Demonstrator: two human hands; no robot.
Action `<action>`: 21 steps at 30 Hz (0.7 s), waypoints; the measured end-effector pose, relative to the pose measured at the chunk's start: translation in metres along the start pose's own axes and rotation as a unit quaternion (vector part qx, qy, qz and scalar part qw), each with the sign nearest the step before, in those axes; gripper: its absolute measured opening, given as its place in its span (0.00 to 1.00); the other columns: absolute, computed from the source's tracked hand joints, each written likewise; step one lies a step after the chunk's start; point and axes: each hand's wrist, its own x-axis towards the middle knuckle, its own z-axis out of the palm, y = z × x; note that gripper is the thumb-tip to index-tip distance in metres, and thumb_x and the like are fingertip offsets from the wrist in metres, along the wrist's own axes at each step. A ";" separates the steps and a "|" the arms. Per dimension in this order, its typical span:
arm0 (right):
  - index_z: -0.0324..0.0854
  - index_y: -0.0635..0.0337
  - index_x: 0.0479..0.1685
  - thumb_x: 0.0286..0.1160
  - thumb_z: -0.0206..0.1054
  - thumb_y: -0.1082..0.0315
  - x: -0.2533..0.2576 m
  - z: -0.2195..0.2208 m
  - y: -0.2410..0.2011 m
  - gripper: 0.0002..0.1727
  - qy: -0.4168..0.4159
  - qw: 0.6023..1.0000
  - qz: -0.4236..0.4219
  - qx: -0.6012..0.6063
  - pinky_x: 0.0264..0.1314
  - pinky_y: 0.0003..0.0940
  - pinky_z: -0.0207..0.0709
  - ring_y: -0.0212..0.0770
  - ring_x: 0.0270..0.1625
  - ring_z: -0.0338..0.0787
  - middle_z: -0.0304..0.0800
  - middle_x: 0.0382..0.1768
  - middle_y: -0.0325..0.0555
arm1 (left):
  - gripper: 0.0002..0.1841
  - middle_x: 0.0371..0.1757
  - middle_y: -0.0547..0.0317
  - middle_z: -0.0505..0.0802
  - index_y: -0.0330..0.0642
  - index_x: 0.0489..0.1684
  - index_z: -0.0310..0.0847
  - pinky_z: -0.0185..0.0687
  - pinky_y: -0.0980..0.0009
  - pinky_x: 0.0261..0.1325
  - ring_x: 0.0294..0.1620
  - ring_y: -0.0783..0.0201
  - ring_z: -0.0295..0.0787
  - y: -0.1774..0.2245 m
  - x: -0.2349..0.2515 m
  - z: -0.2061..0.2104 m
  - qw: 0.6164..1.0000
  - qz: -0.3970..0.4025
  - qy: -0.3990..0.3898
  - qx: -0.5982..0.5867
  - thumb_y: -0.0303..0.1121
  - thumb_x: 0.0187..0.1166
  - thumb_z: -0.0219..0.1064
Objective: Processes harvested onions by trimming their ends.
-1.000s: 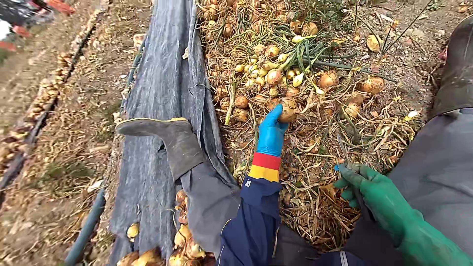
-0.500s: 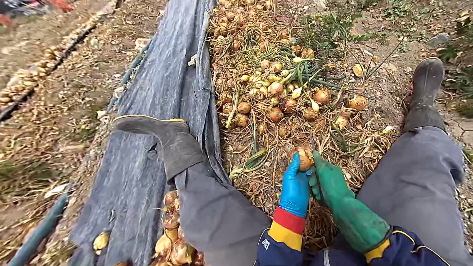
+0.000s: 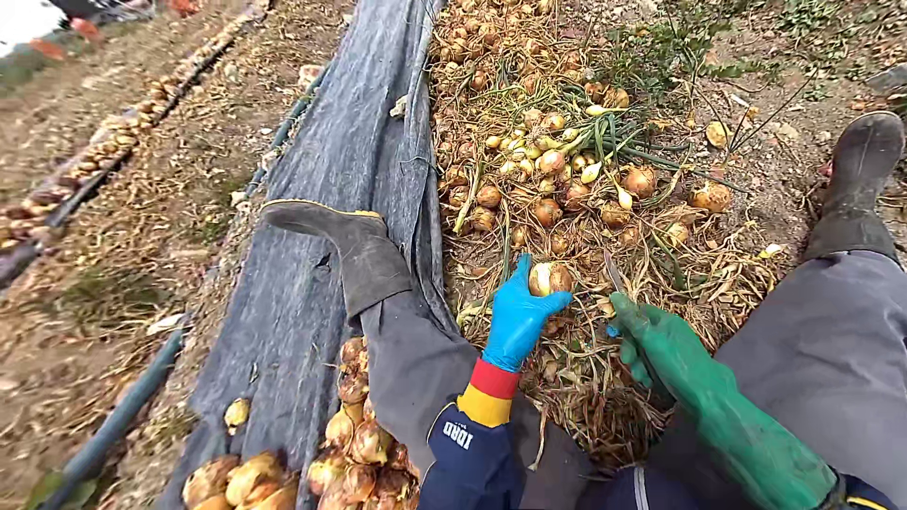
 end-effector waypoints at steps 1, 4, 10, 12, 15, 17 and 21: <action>0.86 0.48 0.49 0.69 0.53 0.16 0.003 -0.003 0.001 0.43 0.009 0.998 0.013 -0.053 0.25 0.41 0.86 0.45 0.22 0.90 0.92 0.26 0.45 | 0.58 0.71 0.64 0.89 0.55 0.92 0.61 0.87 0.49 0.67 0.67 0.65 0.88 0.005 -0.011 -0.003 0.998 0.014 -0.026 0.050 0.57 0.52 0.85; 0.85 0.47 0.46 0.58 0.51 0.10 0.007 0.003 -0.005 0.48 0.015 0.987 0.029 -0.160 0.29 0.47 0.88 0.44 0.24 0.91 0.91 0.25 0.42 | 0.61 0.68 0.68 0.89 0.58 0.93 0.60 0.87 0.53 0.68 0.66 0.68 0.87 0.016 -0.039 0.001 0.986 0.054 -0.089 0.133 0.54 0.46 0.89; 0.87 0.53 0.36 0.65 0.46 0.12 0.013 0.015 -0.002 0.50 -0.049 0.983 0.072 -0.163 0.24 0.43 0.84 0.44 0.19 0.87 0.89 0.21 0.46 | 0.57 0.65 0.70 0.90 0.59 0.91 0.64 0.78 0.55 0.76 0.69 0.66 0.82 0.005 -0.053 0.016 0.959 0.098 -0.151 0.219 0.57 0.49 0.86; 0.86 0.55 0.32 0.67 0.48 0.13 0.013 0.019 -0.001 0.49 -0.059 0.981 0.111 -0.149 0.23 0.41 0.82 0.43 0.18 0.85 0.87 0.20 0.46 | 0.56 0.64 0.71 0.90 0.59 0.90 0.65 0.79 0.57 0.75 0.68 0.68 0.82 -0.003 -0.055 0.015 0.959 0.093 -0.161 0.216 0.58 0.50 0.86; 0.84 0.56 0.33 0.70 0.53 0.17 0.010 0.025 -0.003 0.45 -0.079 0.980 0.158 -0.093 0.17 0.37 0.79 0.41 0.14 0.82 0.84 0.17 0.46 | 0.54 0.67 0.74 0.89 0.60 0.88 0.68 0.78 0.60 0.77 0.71 0.72 0.81 -0.012 -0.062 0.009 0.962 0.102 -0.154 0.201 0.57 0.49 0.86; 0.84 0.55 0.31 0.72 0.54 0.19 0.000 0.034 -0.009 0.43 -0.126 0.976 0.170 -0.050 0.14 0.35 0.77 0.40 0.12 0.80 0.83 0.15 0.45 | 0.52 0.68 0.76 0.89 0.61 0.86 0.71 0.77 0.61 0.78 0.72 0.73 0.80 -0.015 -0.073 -0.003 0.962 0.115 -0.112 0.222 0.59 0.50 0.85; 0.86 0.54 0.32 0.76 0.52 0.21 -0.049 0.058 -0.035 0.42 -0.335 0.939 0.084 -0.003 0.14 0.36 0.78 0.38 0.12 0.80 0.82 0.16 0.42 | 0.49 0.63 0.65 0.92 0.61 0.81 0.78 0.84 0.48 0.67 0.65 0.62 0.87 -0.038 -0.096 -0.075 0.952 0.027 0.069 0.296 0.66 0.49 0.81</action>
